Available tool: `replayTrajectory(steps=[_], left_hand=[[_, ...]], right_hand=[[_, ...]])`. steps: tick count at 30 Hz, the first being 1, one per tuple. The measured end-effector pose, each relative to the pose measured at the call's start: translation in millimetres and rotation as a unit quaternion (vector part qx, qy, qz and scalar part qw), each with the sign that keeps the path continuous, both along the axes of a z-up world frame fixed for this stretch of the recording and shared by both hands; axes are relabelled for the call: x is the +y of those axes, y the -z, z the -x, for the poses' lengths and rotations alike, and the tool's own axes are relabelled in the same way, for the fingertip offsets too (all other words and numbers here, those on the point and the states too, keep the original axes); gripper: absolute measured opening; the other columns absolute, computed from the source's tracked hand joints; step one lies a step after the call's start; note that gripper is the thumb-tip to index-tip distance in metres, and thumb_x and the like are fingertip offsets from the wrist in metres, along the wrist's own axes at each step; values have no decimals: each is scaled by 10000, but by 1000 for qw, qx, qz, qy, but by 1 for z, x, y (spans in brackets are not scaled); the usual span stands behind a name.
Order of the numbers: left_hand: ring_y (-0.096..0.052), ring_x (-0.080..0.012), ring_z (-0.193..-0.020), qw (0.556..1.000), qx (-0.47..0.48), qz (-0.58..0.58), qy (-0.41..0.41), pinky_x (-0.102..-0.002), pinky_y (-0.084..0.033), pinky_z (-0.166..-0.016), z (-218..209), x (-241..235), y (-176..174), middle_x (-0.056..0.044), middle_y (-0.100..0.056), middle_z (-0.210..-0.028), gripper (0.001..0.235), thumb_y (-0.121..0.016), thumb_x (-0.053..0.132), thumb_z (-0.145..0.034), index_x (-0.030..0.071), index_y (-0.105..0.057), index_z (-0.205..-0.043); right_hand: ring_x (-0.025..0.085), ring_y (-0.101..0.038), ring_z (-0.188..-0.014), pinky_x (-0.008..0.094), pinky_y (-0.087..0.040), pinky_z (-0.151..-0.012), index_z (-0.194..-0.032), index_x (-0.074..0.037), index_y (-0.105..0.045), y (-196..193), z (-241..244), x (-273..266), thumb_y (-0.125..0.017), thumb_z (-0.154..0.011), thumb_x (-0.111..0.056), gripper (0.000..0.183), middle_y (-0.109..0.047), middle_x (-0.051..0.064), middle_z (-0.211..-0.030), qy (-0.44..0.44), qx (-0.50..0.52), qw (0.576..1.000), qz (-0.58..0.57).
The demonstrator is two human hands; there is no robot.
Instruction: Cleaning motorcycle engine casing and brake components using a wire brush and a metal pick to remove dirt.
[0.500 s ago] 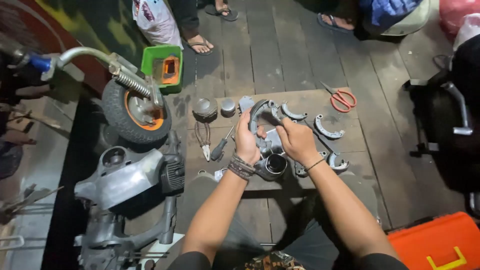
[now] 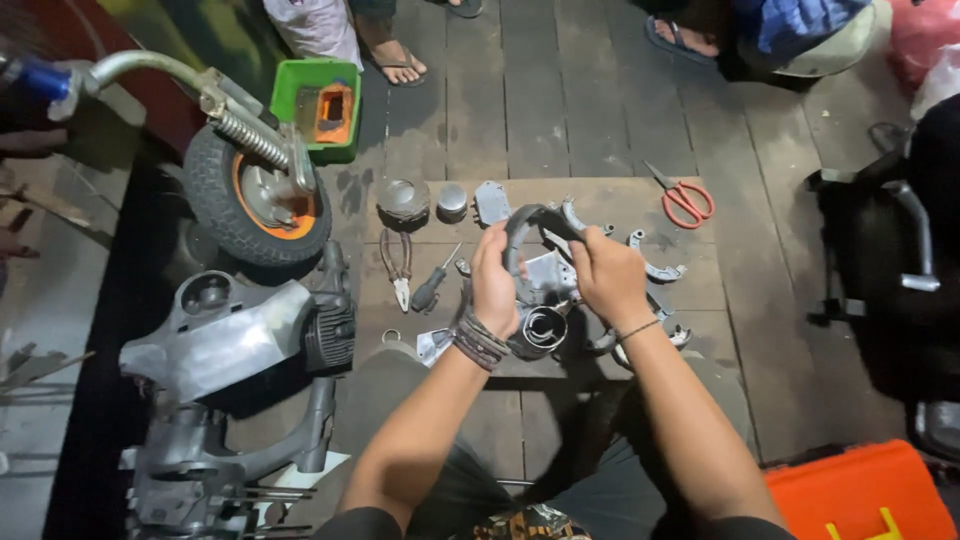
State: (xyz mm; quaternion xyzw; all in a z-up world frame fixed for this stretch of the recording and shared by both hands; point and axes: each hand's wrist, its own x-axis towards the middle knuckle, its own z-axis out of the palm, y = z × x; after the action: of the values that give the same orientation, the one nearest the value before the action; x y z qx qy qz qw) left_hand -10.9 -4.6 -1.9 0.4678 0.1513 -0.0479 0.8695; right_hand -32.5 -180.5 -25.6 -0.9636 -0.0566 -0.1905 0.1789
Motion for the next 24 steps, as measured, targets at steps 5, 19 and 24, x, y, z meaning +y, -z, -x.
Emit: replayTrajectory(steps=[5,19,24], left_hand=[[-562,-153,-690,999,-8,22,-29,-259,-528,-606,-9,5,13,-96,-567,-807,296,-463,249,-1053,66,-653,-1187],[-554,-130,-494,999,5,12,-34,-201,-463,-415,-15,2,20,-94,-555,-637,276,-484,281,-1034,105,-663,-1147],[-517,-149,-521,999,23,20,-26,-208,-424,-445,0,-6,-5,-107,-519,-621,289,-472,242,-1036,57,-653,-1165]], right_hand=[[402,-691,-691,481,-522,-610,-889,-129,-582,4,19,35,-532,-1026,-340,257,-633,146,-631,-42,41,997,-54],[382,-720,-717,482,-553,-666,-1001,-188,-617,25,12,23,-503,-1028,-411,252,-678,118,-661,-54,73,995,-32],[421,-680,-695,499,-515,-604,-872,-143,-557,11,-2,1,-487,-1062,-406,332,-596,164,-610,-19,24,999,-45]])
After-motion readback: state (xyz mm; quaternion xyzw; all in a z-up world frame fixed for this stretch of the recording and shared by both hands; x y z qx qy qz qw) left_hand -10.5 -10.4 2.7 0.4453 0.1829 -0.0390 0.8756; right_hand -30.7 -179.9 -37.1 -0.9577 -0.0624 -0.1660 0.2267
